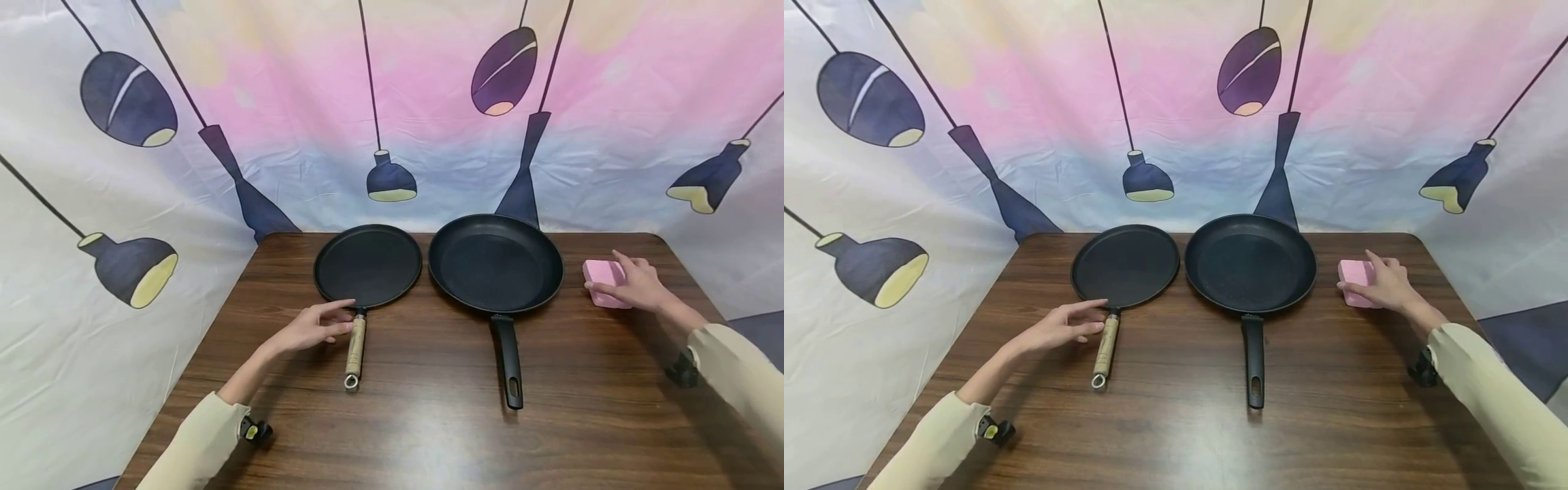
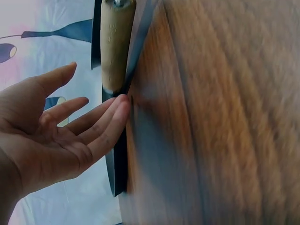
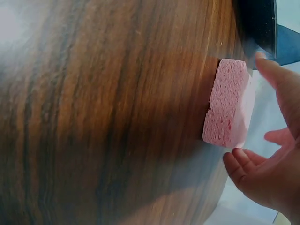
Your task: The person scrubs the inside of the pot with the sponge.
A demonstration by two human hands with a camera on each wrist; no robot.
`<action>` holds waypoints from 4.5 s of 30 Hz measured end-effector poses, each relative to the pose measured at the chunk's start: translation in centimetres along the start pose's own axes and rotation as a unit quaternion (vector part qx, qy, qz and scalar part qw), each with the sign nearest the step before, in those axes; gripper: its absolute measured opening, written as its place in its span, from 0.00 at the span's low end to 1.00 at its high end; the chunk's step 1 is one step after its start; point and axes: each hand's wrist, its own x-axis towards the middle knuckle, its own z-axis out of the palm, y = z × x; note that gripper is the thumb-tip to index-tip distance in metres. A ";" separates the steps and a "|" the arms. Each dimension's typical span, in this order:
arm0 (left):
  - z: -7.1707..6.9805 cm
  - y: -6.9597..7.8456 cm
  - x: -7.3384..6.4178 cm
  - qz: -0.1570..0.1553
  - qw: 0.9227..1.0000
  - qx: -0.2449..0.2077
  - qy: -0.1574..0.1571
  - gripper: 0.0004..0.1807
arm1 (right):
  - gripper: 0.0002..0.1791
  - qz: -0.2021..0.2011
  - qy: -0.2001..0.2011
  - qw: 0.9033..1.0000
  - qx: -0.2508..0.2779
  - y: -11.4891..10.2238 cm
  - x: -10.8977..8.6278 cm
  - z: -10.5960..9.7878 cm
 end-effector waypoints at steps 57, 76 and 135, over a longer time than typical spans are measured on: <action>3.7 0.1 -0.9 -0.066 0.994 -0.092 -0.014 0.42 | 0.39 -0.193 -0.037 0.980 0.029 -18.1 6.1 -1.2; 4.2 0.4 -1.1 -0.084 0.990 -0.114 -0.009 0.49 | 0.38 -0.267 -0.138 0.954 -0.002 -31.2 10.5 7.0; 3.4 0.8 0.2 -0.091 0.992 -0.089 -0.001 0.48 | 0.29 -0.289 -0.191 0.924 -0.162 -38.6 8.7 15.8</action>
